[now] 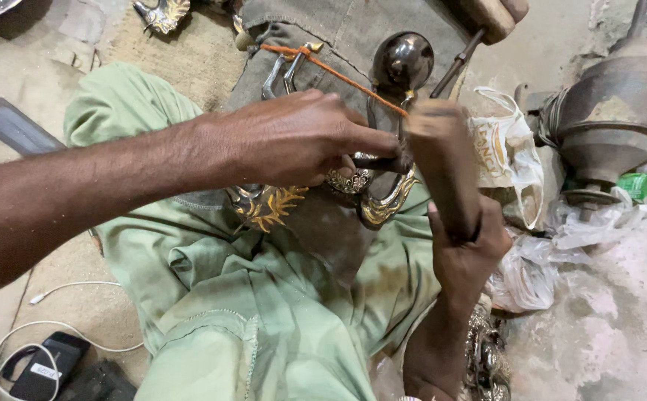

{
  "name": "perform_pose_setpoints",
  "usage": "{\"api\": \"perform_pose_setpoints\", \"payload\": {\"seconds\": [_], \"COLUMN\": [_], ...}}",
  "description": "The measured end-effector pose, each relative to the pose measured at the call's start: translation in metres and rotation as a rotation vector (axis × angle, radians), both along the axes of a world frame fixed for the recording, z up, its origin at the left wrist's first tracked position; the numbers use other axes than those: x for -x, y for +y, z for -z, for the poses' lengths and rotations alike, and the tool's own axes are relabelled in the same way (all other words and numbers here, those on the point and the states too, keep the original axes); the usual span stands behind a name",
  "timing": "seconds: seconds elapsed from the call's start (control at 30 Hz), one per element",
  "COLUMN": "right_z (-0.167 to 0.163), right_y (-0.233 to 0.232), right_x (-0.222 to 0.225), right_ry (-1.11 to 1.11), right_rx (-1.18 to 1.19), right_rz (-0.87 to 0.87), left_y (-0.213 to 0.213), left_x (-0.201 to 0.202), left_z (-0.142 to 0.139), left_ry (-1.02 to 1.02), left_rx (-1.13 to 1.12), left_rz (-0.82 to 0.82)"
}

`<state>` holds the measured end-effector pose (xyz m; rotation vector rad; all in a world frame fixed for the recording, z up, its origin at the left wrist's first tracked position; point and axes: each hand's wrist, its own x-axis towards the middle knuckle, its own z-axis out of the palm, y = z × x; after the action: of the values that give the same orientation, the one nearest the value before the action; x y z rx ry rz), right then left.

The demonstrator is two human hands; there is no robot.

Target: The person uses a chisel and a wooden mallet to engrave intricate patterns onto a silver-colored metal object shaped like an animal. They repeatedly strike the chisel with the mallet to create detailed designs on the surface.

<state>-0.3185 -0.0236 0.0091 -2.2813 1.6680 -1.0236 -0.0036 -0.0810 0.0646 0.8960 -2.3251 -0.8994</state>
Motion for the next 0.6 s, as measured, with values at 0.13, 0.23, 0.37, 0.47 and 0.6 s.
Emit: {"api": "perform_pose_setpoints", "payload": {"seconds": [0.13, 0.23, 0.37, 0.47, 0.6], "right_z": [-0.005, -0.008, -0.007, -0.004, 0.002], "right_y": [-0.001, -0.001, -0.001, -0.002, -0.003], "right_x": [-0.011, -0.012, -0.011, -0.008, -0.005], "right_ry": [-0.577, 0.016, -0.651, -0.211, -0.781], "right_rx": [-0.102, -0.010, -0.179, -0.037, -0.168], "right_rz": [-0.127, -0.016, -0.052, -0.067, -0.101], "left_y": [0.001, 0.000, 0.001, 0.001, 0.000], "left_x": [-0.002, -0.003, -0.006, -0.007, -0.009], "left_z": [0.002, 0.003, 0.005, 0.007, 0.007], "left_ry": [-0.013, 0.052, 0.087, 0.062, 0.056], "left_rx": [-0.013, 0.020, 0.018, 0.028, 0.014], "left_rz": [0.004, 0.008, 0.018, 0.019, 0.012]}}
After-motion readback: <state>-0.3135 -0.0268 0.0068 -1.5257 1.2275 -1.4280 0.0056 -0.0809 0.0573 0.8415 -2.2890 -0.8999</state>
